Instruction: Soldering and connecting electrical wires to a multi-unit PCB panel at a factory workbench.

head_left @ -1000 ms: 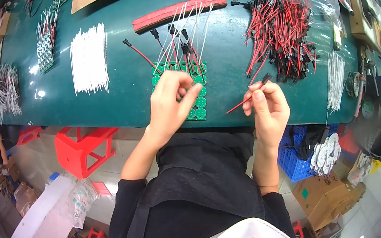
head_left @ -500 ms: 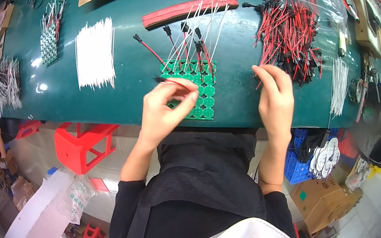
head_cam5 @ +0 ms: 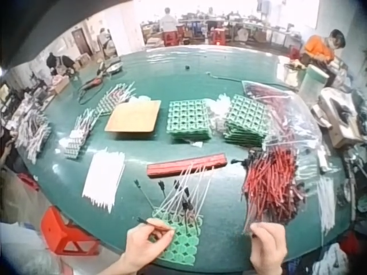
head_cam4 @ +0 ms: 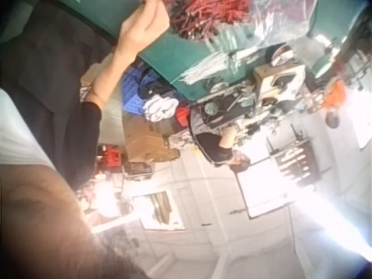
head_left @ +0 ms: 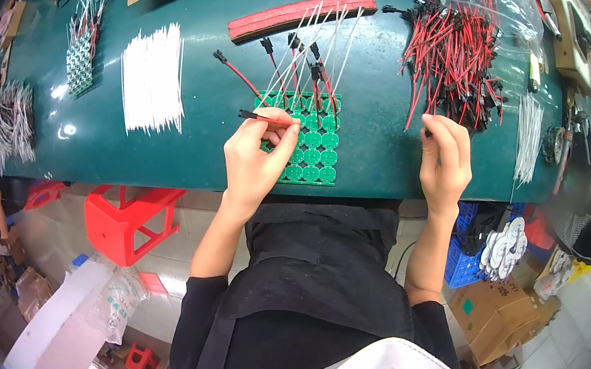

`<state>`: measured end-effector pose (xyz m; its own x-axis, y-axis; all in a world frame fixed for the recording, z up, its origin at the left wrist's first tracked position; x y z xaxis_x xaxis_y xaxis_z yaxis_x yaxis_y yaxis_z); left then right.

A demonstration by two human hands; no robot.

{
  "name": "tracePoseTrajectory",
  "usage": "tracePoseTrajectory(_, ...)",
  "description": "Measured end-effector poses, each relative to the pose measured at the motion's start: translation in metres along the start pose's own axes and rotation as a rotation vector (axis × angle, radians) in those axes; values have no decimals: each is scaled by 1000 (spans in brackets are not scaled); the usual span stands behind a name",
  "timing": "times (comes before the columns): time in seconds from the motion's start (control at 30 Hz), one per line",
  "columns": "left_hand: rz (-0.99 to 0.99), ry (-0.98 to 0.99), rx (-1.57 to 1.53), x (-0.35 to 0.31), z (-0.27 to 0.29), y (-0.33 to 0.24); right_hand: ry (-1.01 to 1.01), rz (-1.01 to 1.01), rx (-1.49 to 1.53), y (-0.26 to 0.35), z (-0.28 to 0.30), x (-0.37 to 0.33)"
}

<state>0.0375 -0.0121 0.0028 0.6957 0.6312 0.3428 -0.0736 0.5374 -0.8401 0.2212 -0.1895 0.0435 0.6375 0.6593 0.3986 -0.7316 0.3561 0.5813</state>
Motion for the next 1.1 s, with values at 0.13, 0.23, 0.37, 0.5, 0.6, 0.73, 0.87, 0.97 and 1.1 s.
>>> tracePoseTrajectory(0.13,6,-18,-14,-3,-1,4,-107,-64,97,0,11,2)
tracePoseTrajectory(0.23,3,-25,-6,-4,0,4,-114,-61,119,3,12,0)
tracePoseTrajectory(0.37,25,-2,-20,-4,0,5,-115,-84,127,3,13,-1)
tracePoseTrajectory(0.5,43,-11,-33,-6,0,7,-128,-89,143,5,13,0)
tracePoseTrajectory(0.6,48,-22,-49,-6,0,7,-122,-98,157,5,12,-1)
tracePoseTrajectory(0.73,36,-8,-22,-6,-2,6,-126,-102,167,3,11,-2)
tracePoseTrajectory(0.87,13,-27,-11,-5,-1,3,-125,-92,161,5,11,-2)
tracePoseTrajectory(0.97,4,-39,-19,-5,-1,2,-123,-89,168,5,10,-2)
tracePoseTrajectory(1.1,-11,-76,-12,-5,-1,0,-114,-89,187,6,9,-2)
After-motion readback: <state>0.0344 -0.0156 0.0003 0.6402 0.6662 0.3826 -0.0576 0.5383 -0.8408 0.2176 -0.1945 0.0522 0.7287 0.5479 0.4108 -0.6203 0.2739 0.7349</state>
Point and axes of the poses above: each hand's wrist, its own x-axis towards the middle knuckle, its own z-axis out of the back of the hand, y = z × x, the point moved 8 cm from there along x, towards the middle knuckle, and after that the axes turned 15 degrees about -z, right-handed, at the moved point
